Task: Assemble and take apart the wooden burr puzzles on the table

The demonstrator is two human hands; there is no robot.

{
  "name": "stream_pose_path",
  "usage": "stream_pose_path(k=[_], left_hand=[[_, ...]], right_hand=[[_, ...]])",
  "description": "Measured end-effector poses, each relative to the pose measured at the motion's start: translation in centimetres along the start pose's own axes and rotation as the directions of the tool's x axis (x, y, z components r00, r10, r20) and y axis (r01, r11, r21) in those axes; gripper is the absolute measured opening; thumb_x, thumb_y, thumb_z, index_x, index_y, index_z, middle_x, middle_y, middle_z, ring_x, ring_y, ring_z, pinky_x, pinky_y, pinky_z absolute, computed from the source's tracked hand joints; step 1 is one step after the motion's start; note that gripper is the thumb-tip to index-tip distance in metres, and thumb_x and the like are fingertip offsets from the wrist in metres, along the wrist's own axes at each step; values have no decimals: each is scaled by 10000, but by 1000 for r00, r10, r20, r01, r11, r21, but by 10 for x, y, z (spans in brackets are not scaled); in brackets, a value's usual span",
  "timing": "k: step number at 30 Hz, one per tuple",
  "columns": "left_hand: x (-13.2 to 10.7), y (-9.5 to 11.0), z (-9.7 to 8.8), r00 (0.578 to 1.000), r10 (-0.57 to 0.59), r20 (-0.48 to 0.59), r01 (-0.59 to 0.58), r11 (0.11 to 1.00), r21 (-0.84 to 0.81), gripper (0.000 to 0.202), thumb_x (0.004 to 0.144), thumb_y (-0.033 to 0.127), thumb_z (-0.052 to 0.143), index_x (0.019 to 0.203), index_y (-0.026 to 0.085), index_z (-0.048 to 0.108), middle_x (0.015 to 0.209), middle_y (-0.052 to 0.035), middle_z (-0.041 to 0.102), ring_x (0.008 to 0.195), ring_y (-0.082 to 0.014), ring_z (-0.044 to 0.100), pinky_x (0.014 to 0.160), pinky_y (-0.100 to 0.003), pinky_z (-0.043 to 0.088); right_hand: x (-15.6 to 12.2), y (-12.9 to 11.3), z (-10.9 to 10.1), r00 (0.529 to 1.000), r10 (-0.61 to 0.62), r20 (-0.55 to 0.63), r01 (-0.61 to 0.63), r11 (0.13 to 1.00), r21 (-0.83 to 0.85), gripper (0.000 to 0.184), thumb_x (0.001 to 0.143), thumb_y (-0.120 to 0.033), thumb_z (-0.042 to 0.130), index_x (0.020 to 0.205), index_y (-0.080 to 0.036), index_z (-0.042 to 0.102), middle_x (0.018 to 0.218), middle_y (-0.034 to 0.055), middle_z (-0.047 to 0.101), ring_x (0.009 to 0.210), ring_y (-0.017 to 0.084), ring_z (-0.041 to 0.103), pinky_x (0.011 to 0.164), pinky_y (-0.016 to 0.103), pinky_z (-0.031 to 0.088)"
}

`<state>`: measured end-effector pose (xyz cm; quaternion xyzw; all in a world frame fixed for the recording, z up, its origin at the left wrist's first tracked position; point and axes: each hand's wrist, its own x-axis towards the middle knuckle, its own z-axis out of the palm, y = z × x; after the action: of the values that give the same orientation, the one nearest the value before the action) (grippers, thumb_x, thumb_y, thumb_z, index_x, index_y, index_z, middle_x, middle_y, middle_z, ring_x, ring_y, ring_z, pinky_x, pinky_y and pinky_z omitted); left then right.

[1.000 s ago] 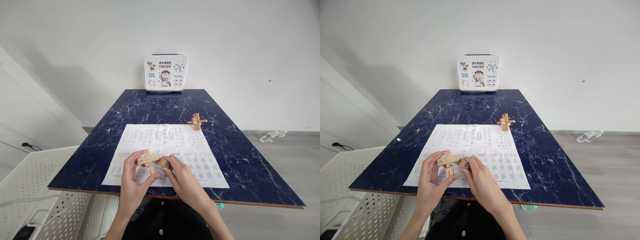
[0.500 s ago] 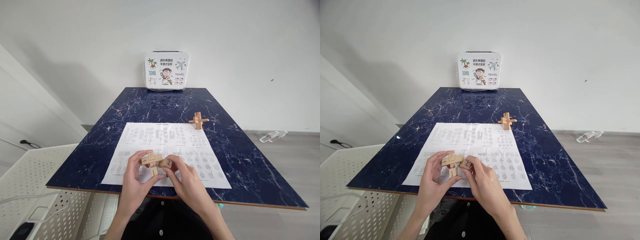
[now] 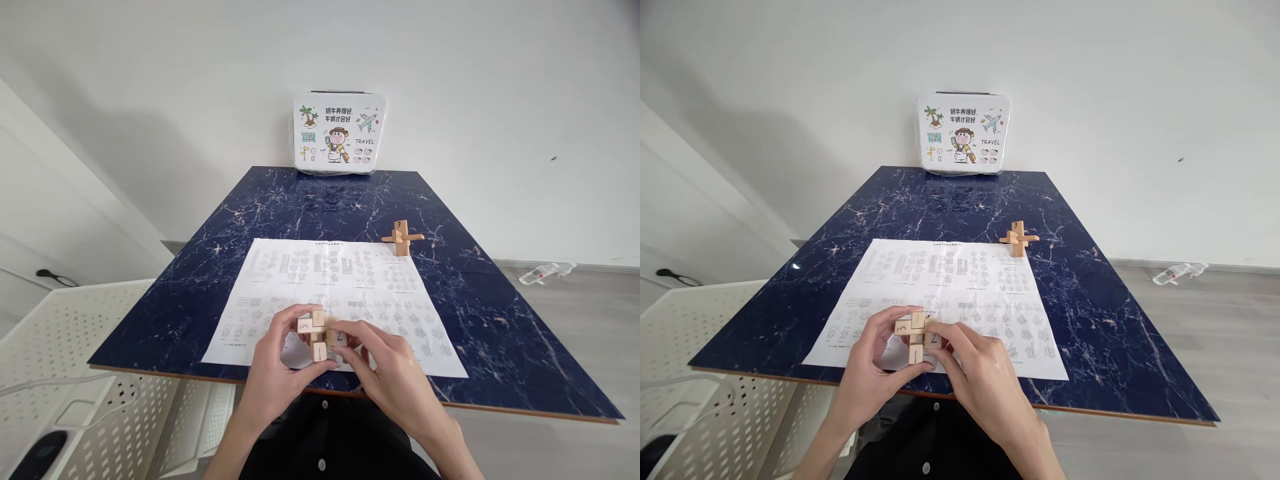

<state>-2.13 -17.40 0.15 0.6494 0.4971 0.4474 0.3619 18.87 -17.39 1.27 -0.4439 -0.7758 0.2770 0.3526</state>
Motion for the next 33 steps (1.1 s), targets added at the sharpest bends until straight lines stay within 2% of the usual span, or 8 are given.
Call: stream_pose_path(k=[5, 9, 12, 16, 22, 26, 30, 33], left_hand=[[-2, 4, 1, 996, -15, 89, 10, 999, 53, 662, 814, 360, 919, 1375, 348, 568, 1420, -46, 668, 1296, -295, 668, 1087, -449, 562], [-2, 6, 4, 992, -19, 121, 3, 991, 135, 651, 832, 339, 906, 1385, 392, 567, 1418, 3, 676, 1284, -265, 669, 1084, -420, 551], [0, 6, 4, 996, 3, 92, -18, 986, 164, 635, 820, 326, 916, 1356, 394, 582, 1390, 13, 683, 1293, -258, 657, 1104, -425, 533], [2, 6, 2, 996, -12, 93, 2, 995, 105, 666, 792, 330, 938, 1352, 388, 583, 1385, 11, 696, 1313, -258, 656, 1119, -423, 530], [0, 6, -4, 997, -32, 63, 34, 999, -24, 700, 743, 400, 968, 1331, 335, 593, 1378, -48, 699, 1289, -301, 676, 1105, -458, 548], [0, 5, -5, 996, -22, 89, 26, 998, -50, 706, 728, 414, 977, 1316, 328, 596, 1385, -63, 696, 1303, -313, 668, 1115, -473, 542], [-2, 2, -6, 996, 1, 91, 3, 999, -54, 687, 745, 392, 971, 1318, 355, 594, 1413, -47, 684, 1295, -304, 670, 1087, -458, 559], [-3, 1, -7, 994, 15, 106, -8, 998, -63, 679, 769, 368, 958, 1338, 384, 589, 1416, -31, 682, 1296, -295, 668, 1072, -441, 567]], right_hand=[[-2, -3, -3, 1000, 9, 1, -9, 1000, 4, 240, 1082, -242, 572, 1299, -285, 665, 999, 22, 770, 659, 157, 661, 551, 282, 457], [1, -4, 0, 996, -63, -62, 62, 998, -14, 200, 1057, -192, 611, 1211, -262, 718, 983, 36, 704, 744, 164, 647, 631, 290, 494], [5, -2, 6, 987, -87, -132, 88, 996, 3, 199, 1044, -188, 626, 1197, -250, 738, 1019, 61, 643, 814, 180, 641, 689, 301, 545], [6, 1, 9, 990, -60, -130, 67, 997, 50, 178, 1037, -240, 646, 1188, -280, 733, 1080, 68, 595, 902, 198, 642, 723, 298, 581], [4, 6, 4, 997, 32, -67, -26, 996, 90, 274, 1078, -311, 584, 1349, -292, 608, 1234, 80, 611, 1012, 213, 644, 862, 333, 574], [5, 6, 7, 998, 56, 16, -58, 988, 142, 184, 1123, -329, 475, 1173, -246, 631, 1139, 70, 634, 929, 199, 623, 782, 317, 511], [7, -1, 10, 981, 155, 114, -182, 942, 281, 361, 1154, -403, 357, 930, -222, 575, 901, 25, 584, 752, 163, 530, 671, 297, 427], [8, -5, 12, 963, 217, 159, -260, 903, 343, 426, 1148, -465, 351, 835, -221, 506, 805, 2, 534, 695, 151, 467, 629, 286, 388]])
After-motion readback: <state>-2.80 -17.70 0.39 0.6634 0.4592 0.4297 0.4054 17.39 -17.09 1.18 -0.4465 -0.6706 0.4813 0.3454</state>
